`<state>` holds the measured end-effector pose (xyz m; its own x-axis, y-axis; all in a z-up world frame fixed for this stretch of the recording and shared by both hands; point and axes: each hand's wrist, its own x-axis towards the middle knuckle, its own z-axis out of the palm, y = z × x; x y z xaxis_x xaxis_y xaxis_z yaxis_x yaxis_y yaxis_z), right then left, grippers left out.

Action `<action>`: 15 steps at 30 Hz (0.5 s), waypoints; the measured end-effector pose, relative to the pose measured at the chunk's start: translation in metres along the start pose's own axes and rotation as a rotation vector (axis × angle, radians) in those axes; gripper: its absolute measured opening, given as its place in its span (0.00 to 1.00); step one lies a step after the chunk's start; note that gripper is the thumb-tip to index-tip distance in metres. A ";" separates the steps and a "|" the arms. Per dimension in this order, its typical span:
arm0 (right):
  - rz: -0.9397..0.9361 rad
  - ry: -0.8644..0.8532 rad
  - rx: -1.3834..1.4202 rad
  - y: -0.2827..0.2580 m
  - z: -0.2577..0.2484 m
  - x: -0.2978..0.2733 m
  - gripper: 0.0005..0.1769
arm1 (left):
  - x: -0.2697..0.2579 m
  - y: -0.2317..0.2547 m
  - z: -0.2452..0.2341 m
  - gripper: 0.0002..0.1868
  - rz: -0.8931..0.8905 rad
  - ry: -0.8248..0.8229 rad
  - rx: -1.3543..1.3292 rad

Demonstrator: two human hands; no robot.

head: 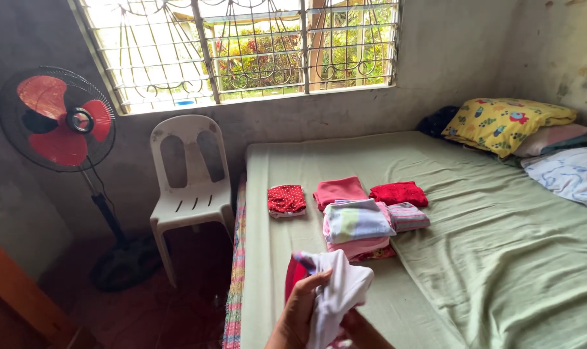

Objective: The person sits on a bed and folds various pieces of clothing, including shirts and underwear, by hand. They place each folded item into neat stacks on the bed.

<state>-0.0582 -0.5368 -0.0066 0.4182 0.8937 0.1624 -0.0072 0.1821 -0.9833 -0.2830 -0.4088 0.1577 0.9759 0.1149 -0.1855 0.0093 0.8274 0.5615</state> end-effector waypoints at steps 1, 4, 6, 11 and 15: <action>0.000 0.000 0.000 -0.003 0.001 -0.001 0.22 | -0.003 0.004 -0.002 0.31 0.000 0.000 -0.001; 0.040 0.146 0.062 -0.011 0.009 -0.006 0.20 | -0.014 0.018 -0.009 0.26 0.041 0.137 -0.028; 0.076 0.296 0.122 -0.019 0.015 -0.008 0.20 | -0.021 0.030 -0.014 0.26 0.101 0.150 -0.034; 0.067 0.371 0.176 -0.046 0.022 -0.018 0.20 | -0.025 0.038 -0.005 0.28 0.032 0.138 -0.047; 0.223 0.334 -0.036 -0.065 0.039 -0.017 0.24 | 0.005 0.017 -0.019 0.22 0.134 0.165 0.008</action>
<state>-0.1004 -0.5476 0.0573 0.6824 0.7260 -0.0853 -0.1017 -0.0213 -0.9946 -0.2823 -0.3838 0.1507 0.9195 0.3129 -0.2379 -0.1159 0.7942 0.5965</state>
